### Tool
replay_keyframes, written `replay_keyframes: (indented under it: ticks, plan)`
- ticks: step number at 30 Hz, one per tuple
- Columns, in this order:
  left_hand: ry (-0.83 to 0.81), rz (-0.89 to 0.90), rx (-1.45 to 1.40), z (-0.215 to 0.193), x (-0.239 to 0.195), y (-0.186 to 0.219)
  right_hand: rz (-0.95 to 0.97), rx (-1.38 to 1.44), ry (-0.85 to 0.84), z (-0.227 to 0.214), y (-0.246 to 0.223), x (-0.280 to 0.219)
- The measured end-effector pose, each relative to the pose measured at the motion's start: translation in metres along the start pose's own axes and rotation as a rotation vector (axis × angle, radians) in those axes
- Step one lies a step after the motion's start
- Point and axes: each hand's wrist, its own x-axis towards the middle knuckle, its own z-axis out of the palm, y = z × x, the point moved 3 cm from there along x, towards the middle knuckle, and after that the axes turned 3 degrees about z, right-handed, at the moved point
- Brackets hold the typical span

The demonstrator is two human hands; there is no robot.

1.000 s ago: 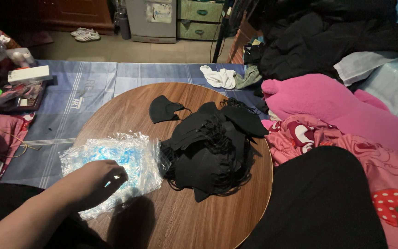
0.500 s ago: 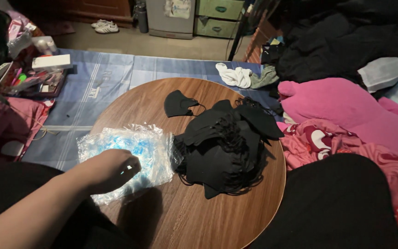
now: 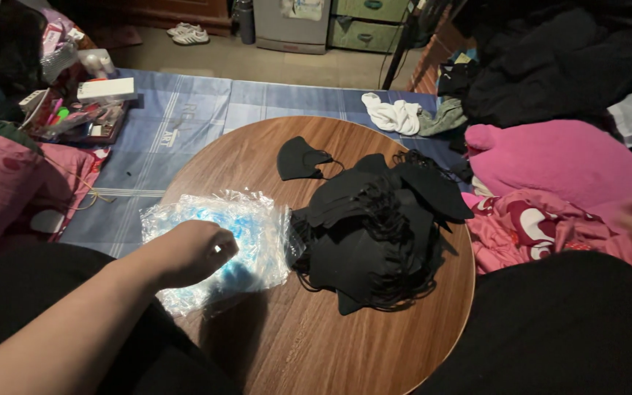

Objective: The person handles black face masks, inspects them by hand, and places them into a clear plastic bag on a wooden table.

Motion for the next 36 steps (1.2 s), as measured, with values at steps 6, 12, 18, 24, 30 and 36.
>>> replay_keyframes:
  ticks: [6, 12, 18, 24, 30, 36]
  plan:
    - [0.060, -0.065, 0.019, 0.003, 0.004, -0.004, -0.101, -0.221, -0.141, 0.050, -0.260, -0.079]
    - [0.100, -0.012, 0.000, 0.002, 0.006, -0.007, -0.833, -0.433, -0.131, 0.141, -0.295, 0.008]
    - [0.110, 0.011, -0.021, 0.004, 0.015, -0.010, -0.860, -0.633, -0.174, 0.171, -0.286, 0.034]
    - [0.071, -0.015, -0.008, 0.007, 0.014, -0.010, -0.993, -0.643, -0.077, 0.208, -0.271, 0.075]
    - [0.062, -0.019, -0.010, 0.004, 0.012, -0.006, -0.460, -0.520, -0.156, 0.184, -0.302, 0.024]
    - [0.064, -0.013, -0.025, 0.006, 0.012, -0.008, -0.686, -0.681, -0.072, 0.192, -0.291, 0.039]
